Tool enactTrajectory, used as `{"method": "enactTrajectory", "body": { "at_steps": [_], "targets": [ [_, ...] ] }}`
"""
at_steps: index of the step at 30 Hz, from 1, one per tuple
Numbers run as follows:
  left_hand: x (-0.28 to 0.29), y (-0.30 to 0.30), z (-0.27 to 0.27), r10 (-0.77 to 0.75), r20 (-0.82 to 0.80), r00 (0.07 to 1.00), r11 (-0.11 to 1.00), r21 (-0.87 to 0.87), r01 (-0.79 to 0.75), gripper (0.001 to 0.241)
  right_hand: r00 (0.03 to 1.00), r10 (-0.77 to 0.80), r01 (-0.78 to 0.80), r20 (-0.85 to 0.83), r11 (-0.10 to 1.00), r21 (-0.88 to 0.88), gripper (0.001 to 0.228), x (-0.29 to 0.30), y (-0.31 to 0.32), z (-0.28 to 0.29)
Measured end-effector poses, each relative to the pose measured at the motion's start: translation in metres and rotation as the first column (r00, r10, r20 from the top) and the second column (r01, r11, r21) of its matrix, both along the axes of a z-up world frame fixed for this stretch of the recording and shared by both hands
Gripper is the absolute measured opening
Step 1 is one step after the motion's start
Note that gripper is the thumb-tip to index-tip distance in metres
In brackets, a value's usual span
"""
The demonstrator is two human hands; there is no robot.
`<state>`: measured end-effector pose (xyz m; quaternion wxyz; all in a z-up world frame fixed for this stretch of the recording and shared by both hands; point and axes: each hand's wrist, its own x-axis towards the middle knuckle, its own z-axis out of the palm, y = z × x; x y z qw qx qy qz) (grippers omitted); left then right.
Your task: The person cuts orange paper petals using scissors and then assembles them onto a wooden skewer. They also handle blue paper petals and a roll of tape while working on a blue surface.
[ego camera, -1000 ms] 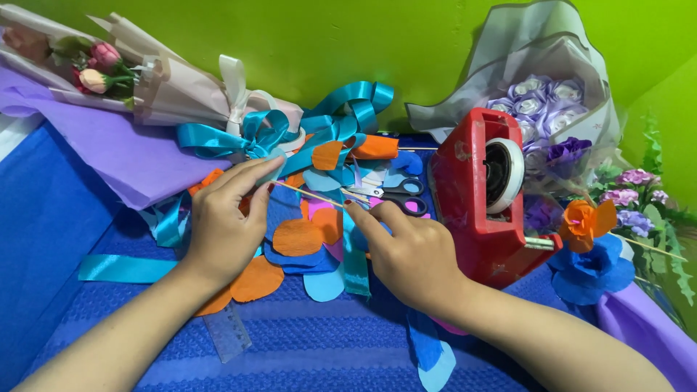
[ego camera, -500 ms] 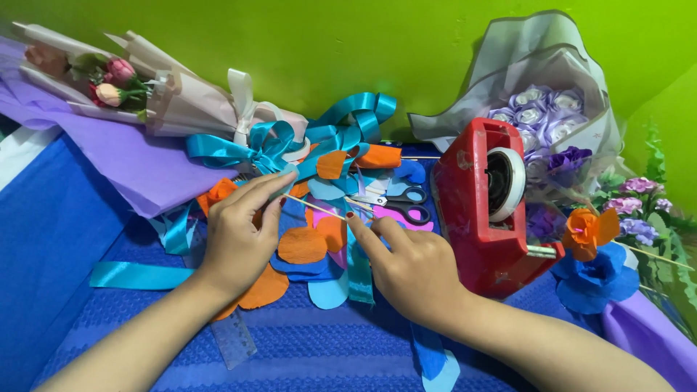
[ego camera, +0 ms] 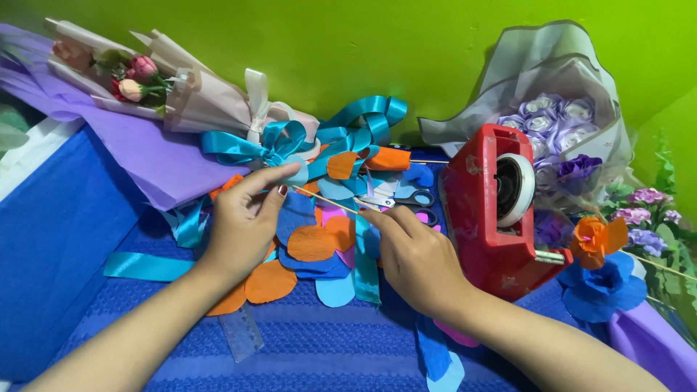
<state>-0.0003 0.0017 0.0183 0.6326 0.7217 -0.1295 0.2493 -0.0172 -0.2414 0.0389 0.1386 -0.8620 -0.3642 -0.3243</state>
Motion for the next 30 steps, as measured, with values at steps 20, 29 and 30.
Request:
{"method": "enactTrajectory", "body": {
  "at_steps": [20,29,30],
  "targets": [
    [-0.012,0.004,0.025,-0.292,-0.072,0.954,0.921,-0.291,0.260,0.034,0.963,0.158,-0.089,-0.217,0.950,0.298,0.037,0.005,-0.002,-0.001],
    [-0.011,0.004,0.014,-0.476,-0.106,0.873,0.789,-0.491,0.370,0.040,0.970,0.146,-0.084,-0.194,0.952,0.295,0.022,0.007,-0.004,-0.004],
    [-0.010,0.004,0.012,-0.485,-0.111,0.867,0.781,-0.502,0.373,0.040,0.969,0.147,-0.083,-0.198,0.951,0.298,0.021,0.007,-0.003,-0.004]
  ]
}}
